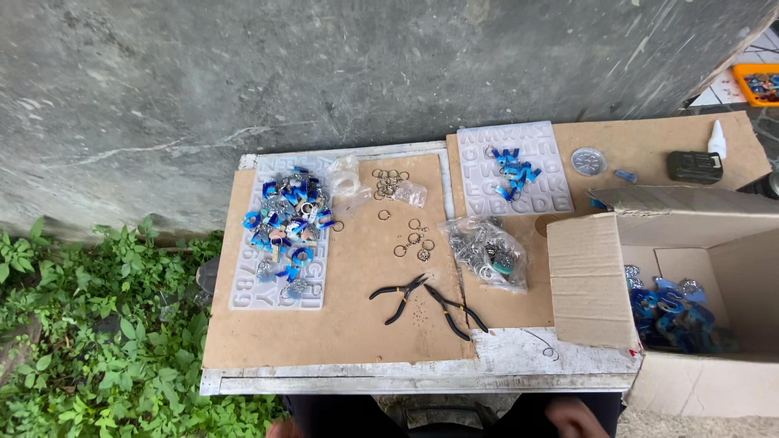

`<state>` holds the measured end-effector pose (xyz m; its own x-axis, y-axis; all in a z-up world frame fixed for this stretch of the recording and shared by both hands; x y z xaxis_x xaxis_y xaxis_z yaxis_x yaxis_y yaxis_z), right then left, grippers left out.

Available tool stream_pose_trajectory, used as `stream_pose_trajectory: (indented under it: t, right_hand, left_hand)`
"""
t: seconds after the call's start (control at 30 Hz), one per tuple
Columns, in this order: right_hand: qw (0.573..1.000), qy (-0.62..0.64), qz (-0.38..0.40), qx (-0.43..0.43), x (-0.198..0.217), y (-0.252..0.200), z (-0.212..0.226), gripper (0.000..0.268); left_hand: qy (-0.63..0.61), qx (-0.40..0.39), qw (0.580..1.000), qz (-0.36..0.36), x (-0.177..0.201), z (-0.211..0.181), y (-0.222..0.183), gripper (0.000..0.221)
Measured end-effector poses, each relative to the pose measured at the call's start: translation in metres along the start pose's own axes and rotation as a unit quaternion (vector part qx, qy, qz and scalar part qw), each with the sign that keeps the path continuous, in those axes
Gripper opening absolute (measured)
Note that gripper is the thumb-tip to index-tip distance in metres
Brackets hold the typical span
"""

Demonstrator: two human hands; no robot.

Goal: The person uses pliers to attach metal rings and small blue charms to keychains.

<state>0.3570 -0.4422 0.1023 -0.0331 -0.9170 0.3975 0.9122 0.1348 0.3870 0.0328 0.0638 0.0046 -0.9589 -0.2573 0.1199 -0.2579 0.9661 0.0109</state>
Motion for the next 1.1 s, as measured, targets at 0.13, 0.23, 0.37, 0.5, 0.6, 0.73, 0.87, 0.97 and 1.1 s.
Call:
stream_pose_trajectory:
  t: [0.13,0.23,0.37,0.5,0.6,0.73,0.87,0.97,1.1]
  right_hand:
    - [0.973,-0.058,0.113,0.191,-0.106,0.114,0.132,0.022]
    - [0.984,-0.071,0.064,0.153,-0.142,0.154,0.164,0.029]
    - [0.991,0.028,0.016,0.132,-0.12,0.187,0.237,0.026]
    - [0.996,-0.006,0.051,0.072,-0.104,0.211,0.228,0.034]
    - [0.995,-0.07,0.051,0.048,-0.134,0.225,0.154,0.043]
    - [0.987,-0.113,-0.059,0.101,-0.175,0.24,0.092,0.042]
    - [0.985,-0.144,-0.055,0.075,-0.184,0.246,0.063,0.045]
    - [0.992,-0.106,-0.042,0.046,-0.173,0.251,0.075,0.052]
    - [0.995,-0.041,-0.084,-0.029,-0.148,0.249,0.116,0.044]
  left_hand:
    - [-0.094,-0.15,0.927,0.332,-0.139,-0.193,-0.061,0.016]
    - [-0.021,-0.175,0.89,0.42,-0.219,-0.257,-0.115,0.025]
    - [0.021,-0.322,0.847,0.422,-0.266,-0.266,-0.158,0.017]
    - [0.039,-0.402,0.831,0.382,-0.268,-0.254,-0.174,0.025]
    - [0.029,-0.427,0.83,0.357,-0.267,-0.252,-0.178,0.026]
    - [0.024,-0.431,0.833,0.346,-0.263,-0.259,-0.177,0.026]
    - [0.035,-0.423,0.831,0.359,-0.264,-0.243,-0.175,0.032]
    - [0.041,-0.412,0.837,0.358,-0.264,-0.246,-0.174,0.03]
    - [0.036,-0.413,0.84,0.351,-0.265,-0.253,-0.174,0.025]
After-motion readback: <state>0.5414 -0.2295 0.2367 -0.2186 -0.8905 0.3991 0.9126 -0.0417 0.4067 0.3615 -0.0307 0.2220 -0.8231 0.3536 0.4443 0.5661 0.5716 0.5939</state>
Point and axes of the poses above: each hand's wrist, its own y-axis towards the middle knuckle, its own x-axis out of the back of the hand, z = x × y, the point moved 7 cm from there along y, towards the middle knuckle, and after that the axes turned 14 degrees about -z, right-handed, at the moved point
